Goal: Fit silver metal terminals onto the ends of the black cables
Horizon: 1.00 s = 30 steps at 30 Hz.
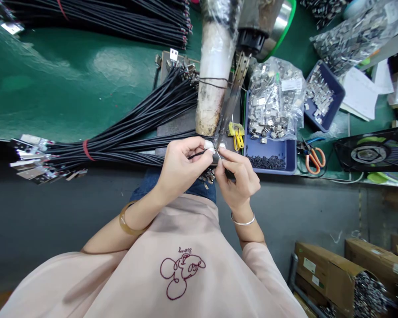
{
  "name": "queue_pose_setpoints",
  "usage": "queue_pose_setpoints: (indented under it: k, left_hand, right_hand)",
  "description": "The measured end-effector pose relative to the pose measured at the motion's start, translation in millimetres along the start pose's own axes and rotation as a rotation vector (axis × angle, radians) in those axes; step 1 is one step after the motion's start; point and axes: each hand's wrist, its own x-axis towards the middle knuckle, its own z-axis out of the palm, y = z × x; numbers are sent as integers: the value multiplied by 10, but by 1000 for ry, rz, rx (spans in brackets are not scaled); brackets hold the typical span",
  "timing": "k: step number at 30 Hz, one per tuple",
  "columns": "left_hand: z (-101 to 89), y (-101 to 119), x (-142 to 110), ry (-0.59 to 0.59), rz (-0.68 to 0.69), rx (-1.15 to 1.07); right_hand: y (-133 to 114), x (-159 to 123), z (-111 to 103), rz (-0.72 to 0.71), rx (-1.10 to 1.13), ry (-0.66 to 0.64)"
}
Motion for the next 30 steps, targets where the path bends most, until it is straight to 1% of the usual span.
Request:
queue_pose_setpoints:
  k: [4,8,12,14,15,16,19,21,25,30]
  left_hand:
    - [-6,-16,0,-31,-15,10]
    - [-9,-47,-9,-44,-20,3]
    - [-9,-52,-30,-57,-11,8]
    - [-11,-41,-44,-68,-4,5]
    - [-11,-33,-50,-70,6,4]
    - [-12,-25,-55,-69,17,4]
    - [-14,-8,-60,-46,25,3]
    - [-13,-13,-55,-34,1,-14]
    - [-5,-37,-35,-28,-13,-18]
    - [15,-15,-10,21,36,-37]
  right_hand:
    - [12,-24,-12,-41,-22,-19]
    - [30,-49,-11,-83,-59,-7]
    - [20,-24,-36,-67,-58,-2]
    - [9,9,-66,4,-25,21]
    - [4,28,-82,65,12,19]
    - [-1,47,-98,141,63,0]
    - [-12,89,-126,360,237,-113]
    - [-16,98,-125,411,281,-140]
    - [-19,100,-94,320,207,-117]
    - [-17,140,-72,237,171,-89]
